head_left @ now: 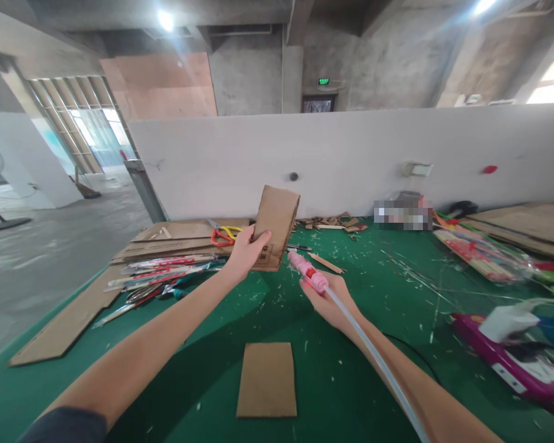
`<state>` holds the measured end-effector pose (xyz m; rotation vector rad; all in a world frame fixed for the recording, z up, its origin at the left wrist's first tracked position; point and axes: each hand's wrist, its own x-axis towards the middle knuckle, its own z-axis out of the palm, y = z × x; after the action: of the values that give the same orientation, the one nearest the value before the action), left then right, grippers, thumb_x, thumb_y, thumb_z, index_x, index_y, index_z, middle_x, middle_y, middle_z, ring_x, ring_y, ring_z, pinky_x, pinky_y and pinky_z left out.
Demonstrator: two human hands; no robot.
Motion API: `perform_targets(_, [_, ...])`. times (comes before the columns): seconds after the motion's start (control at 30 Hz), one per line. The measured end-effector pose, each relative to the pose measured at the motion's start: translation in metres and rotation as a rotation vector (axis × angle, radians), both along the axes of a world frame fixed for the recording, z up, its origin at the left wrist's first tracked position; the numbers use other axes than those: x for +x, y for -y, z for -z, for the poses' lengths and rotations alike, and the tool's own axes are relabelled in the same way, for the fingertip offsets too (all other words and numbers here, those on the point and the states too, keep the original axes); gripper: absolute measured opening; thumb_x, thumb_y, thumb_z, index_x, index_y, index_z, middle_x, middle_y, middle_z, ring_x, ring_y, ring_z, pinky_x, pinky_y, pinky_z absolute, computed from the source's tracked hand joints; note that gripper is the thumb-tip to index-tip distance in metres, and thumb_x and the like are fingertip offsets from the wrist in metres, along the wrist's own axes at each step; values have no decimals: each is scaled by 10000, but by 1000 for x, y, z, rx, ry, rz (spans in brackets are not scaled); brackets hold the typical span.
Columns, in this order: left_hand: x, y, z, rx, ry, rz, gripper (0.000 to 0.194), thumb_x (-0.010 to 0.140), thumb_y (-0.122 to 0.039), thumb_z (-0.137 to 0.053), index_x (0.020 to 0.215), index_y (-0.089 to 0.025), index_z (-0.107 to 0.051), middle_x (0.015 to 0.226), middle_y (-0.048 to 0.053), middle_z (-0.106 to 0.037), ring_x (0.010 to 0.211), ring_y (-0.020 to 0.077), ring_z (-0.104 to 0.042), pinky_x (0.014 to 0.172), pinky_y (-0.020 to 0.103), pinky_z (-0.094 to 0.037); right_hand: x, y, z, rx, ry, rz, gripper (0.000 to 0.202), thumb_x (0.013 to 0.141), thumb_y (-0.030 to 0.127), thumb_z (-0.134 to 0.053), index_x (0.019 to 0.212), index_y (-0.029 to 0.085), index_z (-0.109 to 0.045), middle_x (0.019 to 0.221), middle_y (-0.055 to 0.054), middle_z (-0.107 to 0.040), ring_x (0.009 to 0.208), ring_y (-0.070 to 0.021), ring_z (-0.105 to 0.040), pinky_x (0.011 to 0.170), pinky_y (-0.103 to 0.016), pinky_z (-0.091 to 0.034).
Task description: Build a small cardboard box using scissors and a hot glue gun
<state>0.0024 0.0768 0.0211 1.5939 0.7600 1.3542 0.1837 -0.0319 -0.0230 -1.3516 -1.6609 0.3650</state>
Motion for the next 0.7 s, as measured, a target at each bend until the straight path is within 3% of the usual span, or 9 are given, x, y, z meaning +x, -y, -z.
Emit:
perform_targets(0.37, [-4, -1, -5, 29, 86, -56, 354, 758, -409, -636, 997, -147, -639, 939, 53, -683, 884, 203, -615, 793, 315, -486, 1, 2, 4, -248, -17, -83, 331, 804, 387, -499, 568, 217, -341, 449, 43, -413, 406, -91, -417, 403, -206, -266])
perform_targets(0.53, [-3, -2, -5, 13, 107, -45, 360, 752, -407, -641, 1012, -158, -639, 957, 53, -690, 887, 204, -622, 790, 318, -490, -1, 2, 0, -158, 19, -56, 343, 812, 387, -494, 566, 218, -324, 470, 38, -411, 433, -97, -448, 419, -204, -311])
perform_targets(0.7, [-1, -2, -2, -16, 22, 3, 367, 751, -393, -644, 1014, -136, -645, 966, 70, -692, 916, 222, -621, 818, 327, -482, 1, 0, 0, -39, -28, -6, 278, 825, 393, -497, 631, 205, -435, 543, 12, -500, 487, -112, -506, 459, -211, -367])
